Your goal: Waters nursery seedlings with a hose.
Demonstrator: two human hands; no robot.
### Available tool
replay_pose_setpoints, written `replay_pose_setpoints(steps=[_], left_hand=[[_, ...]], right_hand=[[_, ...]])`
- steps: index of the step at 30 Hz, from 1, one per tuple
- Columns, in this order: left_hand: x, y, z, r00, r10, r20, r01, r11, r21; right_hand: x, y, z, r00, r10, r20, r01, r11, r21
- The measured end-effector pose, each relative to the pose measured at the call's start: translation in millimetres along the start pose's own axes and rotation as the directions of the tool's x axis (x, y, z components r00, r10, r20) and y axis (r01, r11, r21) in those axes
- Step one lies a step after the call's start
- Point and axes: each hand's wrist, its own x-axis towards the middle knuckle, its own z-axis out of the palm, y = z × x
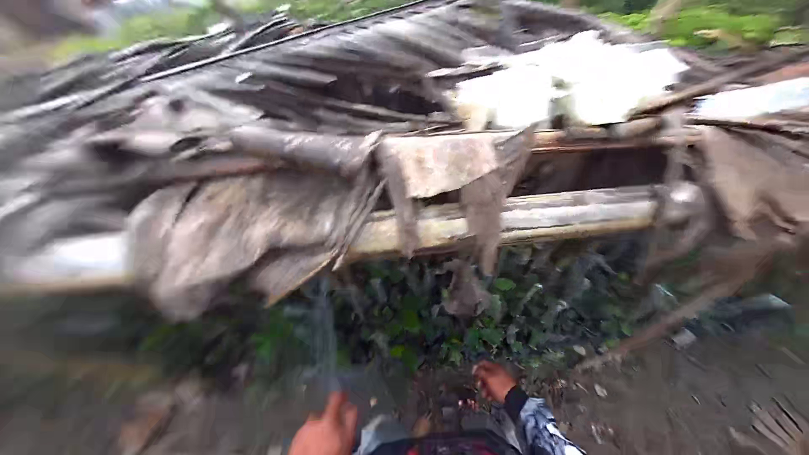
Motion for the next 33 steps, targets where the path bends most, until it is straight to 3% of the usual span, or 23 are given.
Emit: replay_pose_setpoints(steps=[4, 8, 10, 14, 18, 22, 25, 29, 31, 33], left_hand=[[-26, 96, 7, 0.98, -0.072, 0.185, 0.097, 0.987, -0.127], [-59, 144, 27, 0.991, 0.03, 0.132, 0.008, 0.96, -0.28], [-71, 155, 33, 0.994, 0.073, 0.08, -0.04, 0.936, -0.349], [-79, 154, 45, 0.997, 0.053, -0.048, -0.069, 0.884, -0.463], [-82, 136, 65, 0.958, -0.073, -0.277, -0.1, 0.821, -0.561], [-88, 108, 62, 0.89, -0.192, -0.414, -0.072, 0.837, -0.543], [-93, 82, 60, 0.874, -0.214, -0.437, -0.052, 0.852, -0.521], [-92, 54, 55, 0.878, -0.218, -0.427, -0.042, 0.853, -0.521], [-88, 45, 50, 0.874, -0.211, -0.438, -0.055, 0.852, -0.521], [-86, 37, 42, 0.897, -0.17, -0.407, -0.066, 0.861, -0.505]], right_hand=[[-16, -46, -36, 0.987, -0.116, 0.112, 0.127, 0.987, -0.099], [-21, -73, -27, 0.954, -0.217, 0.206, 0.235, 0.97, -0.065], [-20, -77, -13, 0.946, -0.228, 0.231, 0.224, 0.974, 0.044], [-30, -86, 29, 0.964, -0.11, 0.241, 0.025, 0.944, 0.329], [-42, -92, 57, 0.944, -0.071, 0.323, -0.055, 0.93, 0.363], [-34, -91, 73, 0.933, -0.037, 0.357, -0.049, 0.972, 0.23], [-18, -78, 71, 0.952, -0.024, 0.304, 0.037, 0.999, -0.039], [18, -39, 41, 0.956, -0.03, 0.29, 0.188, 0.826, -0.532], [32, -11, 21, 0.966, 0.003, 0.258, 0.16, 0.779, -0.607], [42, 17, 2, 0.982, 0.064, 0.18, 0.055, 0.806, -0.589]])
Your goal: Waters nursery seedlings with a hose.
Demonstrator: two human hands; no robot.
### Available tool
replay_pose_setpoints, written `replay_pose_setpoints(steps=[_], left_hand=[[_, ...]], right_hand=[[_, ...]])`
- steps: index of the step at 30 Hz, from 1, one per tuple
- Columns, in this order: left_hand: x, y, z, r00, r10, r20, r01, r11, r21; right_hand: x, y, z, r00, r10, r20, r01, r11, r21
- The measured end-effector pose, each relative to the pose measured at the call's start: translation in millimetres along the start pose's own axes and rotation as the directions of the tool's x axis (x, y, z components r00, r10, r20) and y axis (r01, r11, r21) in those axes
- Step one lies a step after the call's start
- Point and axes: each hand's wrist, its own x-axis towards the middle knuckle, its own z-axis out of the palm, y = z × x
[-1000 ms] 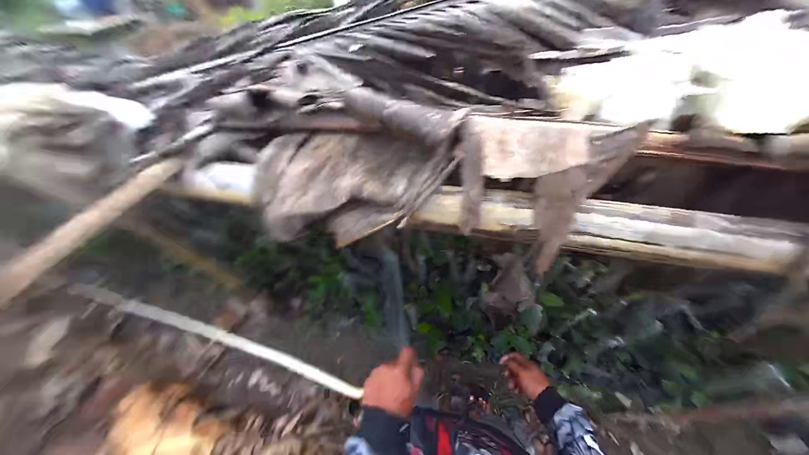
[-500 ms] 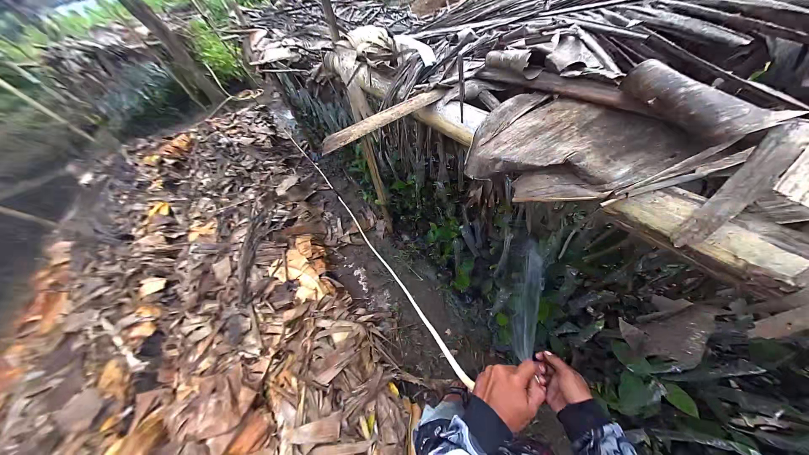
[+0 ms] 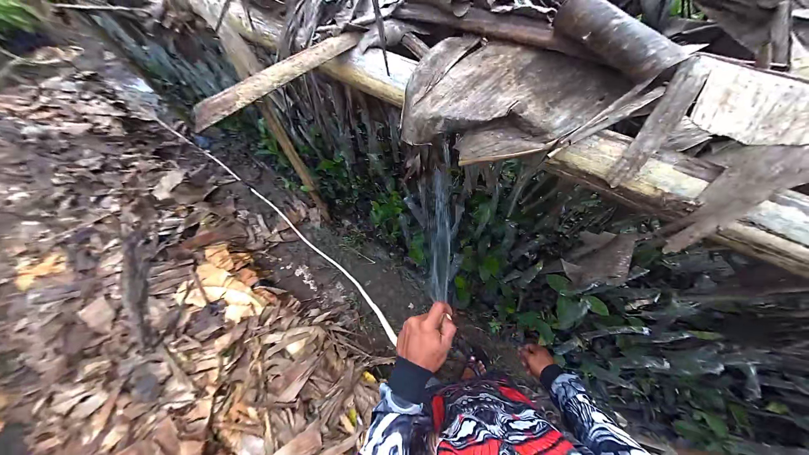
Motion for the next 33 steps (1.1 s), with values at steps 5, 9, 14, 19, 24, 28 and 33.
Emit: replay_pose_setpoints(steps=[5, 9, 14, 19, 24, 28, 33], left_hand=[[19, -2, -19, 0.999, 0.005, -0.044, -0.005, 1.0, 0.005], [38, 8, -28, 0.995, 0.0, 0.096, -0.002, 1.0, 0.023], [66, 20, -29, 0.987, 0.076, 0.139, -0.08, 0.997, 0.024], [93, 29, -32, 0.962, 0.072, 0.264, -0.096, 0.992, 0.077], [115, 33, -39, 0.958, 0.058, 0.28, -0.094, 0.989, 0.116], [128, 41, -43, 0.953, 0.08, 0.294, -0.123, 0.983, 0.133], [137, 46, -46, 0.939, 0.11, 0.327, -0.167, 0.975, 0.149]], right_hand=[[-11, 58, 4, 0.969, 0.229, -0.091, -0.215, 0.967, 0.135], [-15, 76, 13, 0.959, 0.266, -0.098, -0.248, 0.955, 0.161], [-23, 57, 15, 0.965, 0.244, -0.099, -0.218, 0.952, 0.216], [-24, 51, 12, 0.965, 0.226, -0.135, -0.178, 0.939, 0.295], [-31, 67, 8, 0.949, 0.275, -0.153, -0.203, 0.907, 0.369], [-27, 100, 15, 0.942, 0.298, -0.153, -0.233, 0.911, 0.339], [-32, 110, 28, 0.926, 0.348, -0.145, -0.271, 0.882, 0.385]])
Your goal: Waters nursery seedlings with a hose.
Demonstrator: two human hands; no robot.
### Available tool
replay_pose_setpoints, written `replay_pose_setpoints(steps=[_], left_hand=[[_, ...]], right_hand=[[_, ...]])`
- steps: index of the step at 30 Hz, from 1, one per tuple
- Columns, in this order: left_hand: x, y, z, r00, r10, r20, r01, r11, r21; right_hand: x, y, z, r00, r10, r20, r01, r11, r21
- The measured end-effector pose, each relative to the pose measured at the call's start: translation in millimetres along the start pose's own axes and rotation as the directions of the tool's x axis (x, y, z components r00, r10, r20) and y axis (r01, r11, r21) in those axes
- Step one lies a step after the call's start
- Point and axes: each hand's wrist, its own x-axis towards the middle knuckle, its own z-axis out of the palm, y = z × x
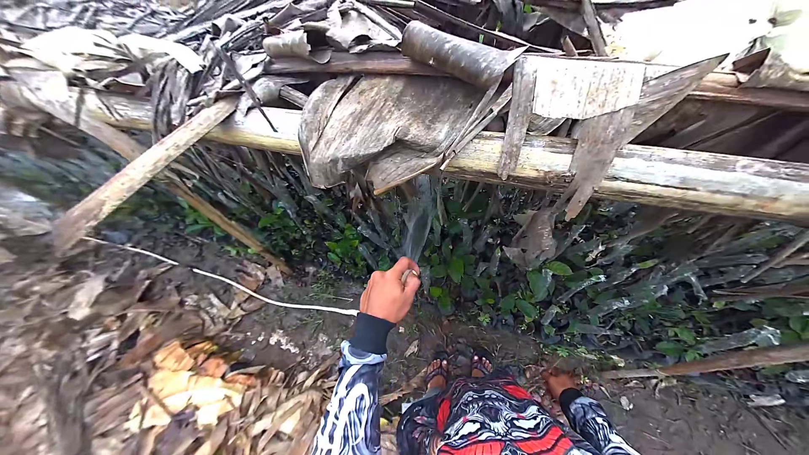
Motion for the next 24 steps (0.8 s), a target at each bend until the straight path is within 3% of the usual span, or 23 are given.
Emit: replay_pose_setpoints(steps=[13, 21, 24], left_hand=[[28, -1, -34, 1.0, 0.026, -0.007, -0.026, 1.0, 0.008], [52, 5, -60, 0.976, 0.182, -0.119, -0.178, 0.983, 0.042], [58, 16, -74, 0.982, 0.168, -0.082, -0.166, 0.985, 0.037]], right_hand=[[-8, -12, -2, 1.0, -0.016, 0.017, 0.015, 0.995, 0.102], [-15, -10, -3, 1.0, 0.008, 0.005, -0.009, 0.997, 0.081], [-17, -10, -2, 1.0, 0.017, 0.007, -0.018, 0.997, 0.076]])
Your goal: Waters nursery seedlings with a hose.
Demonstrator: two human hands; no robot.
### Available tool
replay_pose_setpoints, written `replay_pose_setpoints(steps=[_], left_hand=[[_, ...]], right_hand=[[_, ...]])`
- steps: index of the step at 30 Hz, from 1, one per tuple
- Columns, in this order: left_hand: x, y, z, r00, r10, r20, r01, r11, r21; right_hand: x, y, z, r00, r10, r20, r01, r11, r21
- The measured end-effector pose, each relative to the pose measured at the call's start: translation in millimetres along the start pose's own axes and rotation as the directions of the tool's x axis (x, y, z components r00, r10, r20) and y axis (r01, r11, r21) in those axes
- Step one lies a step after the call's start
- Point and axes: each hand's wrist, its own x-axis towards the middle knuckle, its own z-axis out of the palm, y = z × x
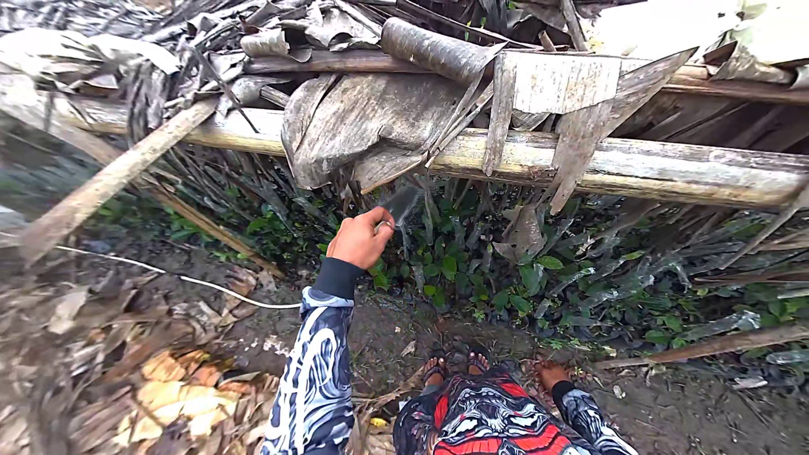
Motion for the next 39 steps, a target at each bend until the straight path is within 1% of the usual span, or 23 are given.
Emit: replay_pose_setpoints(steps=[1, 3, 5, 7, 8, 12, 14, 16, 18, 24, 25, 28, 29, 32, 34, 39], left_hand=[[3, 5, -6, 0.999, -0.033, 0.035, 0.033, 0.999, 0.001], [6, 9, -11, 0.997, -0.059, 0.051, 0.06, 0.998, -0.002], [5, 5, -6, 0.999, -0.042, 0.019, 0.042, 0.999, -0.007], [3, -9, 10, 0.998, 0.017, -0.065, -0.016, 1.0, 0.008], [3, -12, 15, 0.996, 0.021, -0.082, -0.021, 1.0, 0.007], [2, -2, 11, 0.997, -0.036, -0.07, 0.036, 0.999, -0.007], [1, 3, 14, 0.997, -0.031, -0.074, 0.031, 1.0, 0.005], [3, 17, 8, 0.998, -0.055, -0.019, 0.055, 0.998, 0.013], [7, 34, -4, 0.988, -0.123, 0.091, 0.12, 0.992, 0.035], [9, 57, -3, 0.978, -0.16, 0.135, 0.153, 0.986, 0.062], [8, 57, 0, 0.981, -0.15, 0.125, 0.143, 0.988, 0.059], [5, 47, 25, 0.999, -0.036, -0.015, 0.036, 0.998, 0.051], [3, 47, 30, 0.999, -0.022, -0.033, 0.024, 0.999, 0.047], [2, 50, 32, 0.999, -0.014, -0.044, 0.015, 0.999, 0.029], [1, 56, 32, 0.999, -0.031, -0.045, 0.033, 0.998, 0.045], [-3, 69, 36, 0.992, -0.117, 0.045, 0.112, 0.99, 0.09]], right_hand=[[-1, 0, 0, 1.0, 0.001, 0.004, -0.001, 1.0, 0.002], [0, 0, 0, 1.0, 0.005, 0.001, -0.005, 1.0, 0.016], [2, 2, 0, 1.0, 0.011, 0.001, -0.011, 1.0, 0.023], [5, 5, 0, 1.0, 0.012, -0.001, -0.012, 0.999, 0.034], [5, 6, 1, 1.0, 0.015, -0.004, -0.015, 0.999, 0.035], [4, 2, 0, 1.0, 0.023, 0.005, -0.024, 0.999, 0.04], [4, -1, 1, 1.0, 0.017, 0.007, -0.018, 0.999, 0.042], [4, -4, 2, 1.0, 0.007, 0.007, -0.007, 0.999, 0.045], [3, -6, 3, 1.0, -0.015, 0.005, 0.014, 0.999, 0.052], [8, -3, 6, 1.0, -0.022, 0.01, 0.022, 0.999, 0.032], [8, -2, 6, 1.0, -0.018, 0.009, 0.018, 0.999, 0.029], [4, -1, 6, 1.0, 0.01, 0.008, -0.01, 1.0, 0.022], [4, 0, 6, 1.0, 0.019, 0.007, -0.019, 0.999, 0.027], [3, -1, 5, 1.0, 0.022, 0.006, -0.022, 0.999, 0.027], [4, -2, 5, 1.0, 0.022, 0.01, -0.023, 0.999, 0.031], [5, -9, 7, 1.0, 0.006, 0.012, -0.006, 0.999, 0.032]])
